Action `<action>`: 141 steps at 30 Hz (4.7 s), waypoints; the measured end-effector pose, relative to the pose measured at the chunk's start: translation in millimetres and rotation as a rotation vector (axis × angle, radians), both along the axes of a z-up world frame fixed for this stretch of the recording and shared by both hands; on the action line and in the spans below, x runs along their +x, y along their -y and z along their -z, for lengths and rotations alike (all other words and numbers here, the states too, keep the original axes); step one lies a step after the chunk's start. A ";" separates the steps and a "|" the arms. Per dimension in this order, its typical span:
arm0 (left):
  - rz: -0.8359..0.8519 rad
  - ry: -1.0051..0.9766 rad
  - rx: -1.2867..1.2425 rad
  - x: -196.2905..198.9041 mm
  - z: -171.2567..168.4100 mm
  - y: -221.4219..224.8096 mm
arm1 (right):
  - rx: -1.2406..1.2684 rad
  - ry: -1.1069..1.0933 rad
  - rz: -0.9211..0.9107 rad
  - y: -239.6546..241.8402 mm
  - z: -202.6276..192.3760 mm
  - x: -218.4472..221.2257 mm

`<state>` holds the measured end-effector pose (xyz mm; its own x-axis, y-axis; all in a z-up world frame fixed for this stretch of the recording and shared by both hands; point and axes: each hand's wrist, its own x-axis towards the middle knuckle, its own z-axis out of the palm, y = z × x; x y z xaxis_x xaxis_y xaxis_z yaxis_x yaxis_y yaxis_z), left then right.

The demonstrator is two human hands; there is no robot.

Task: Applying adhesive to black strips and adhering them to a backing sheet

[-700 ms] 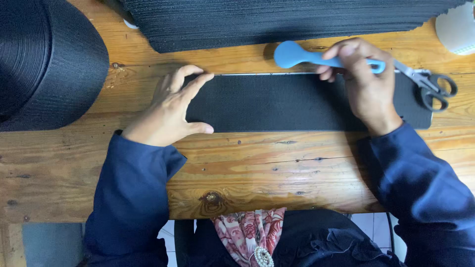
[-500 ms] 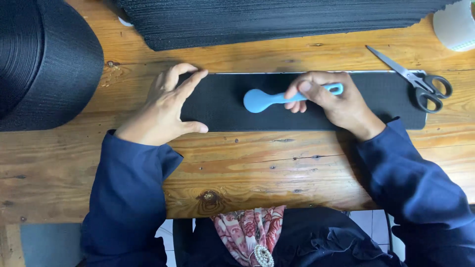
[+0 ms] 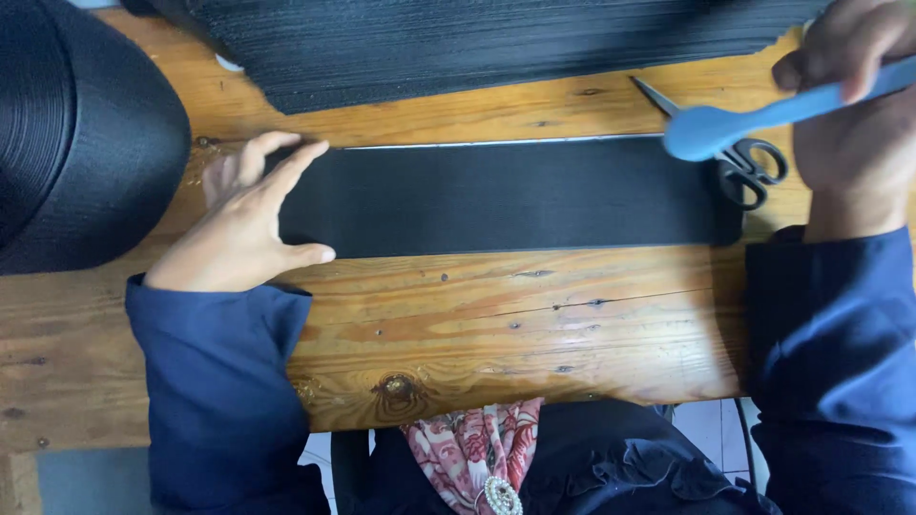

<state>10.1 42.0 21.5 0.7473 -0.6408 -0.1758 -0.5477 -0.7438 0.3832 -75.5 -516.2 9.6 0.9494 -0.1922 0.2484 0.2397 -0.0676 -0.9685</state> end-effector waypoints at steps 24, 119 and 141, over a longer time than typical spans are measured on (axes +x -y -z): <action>-0.150 0.022 -0.028 4.5 -1.2 -3.3 | -1.450 -0.352 0.057 28.1 -3.9 -21.3; 0.189 0.289 -0.181 -40.3 3.0 149.0 | -1.231 -0.441 -0.287 -58.3 -28.4 -14.1; 0.291 0.345 -0.177 -56.5 31.3 188.6 | 0.209 -0.142 0.303 -34.7 -25.8 -7.3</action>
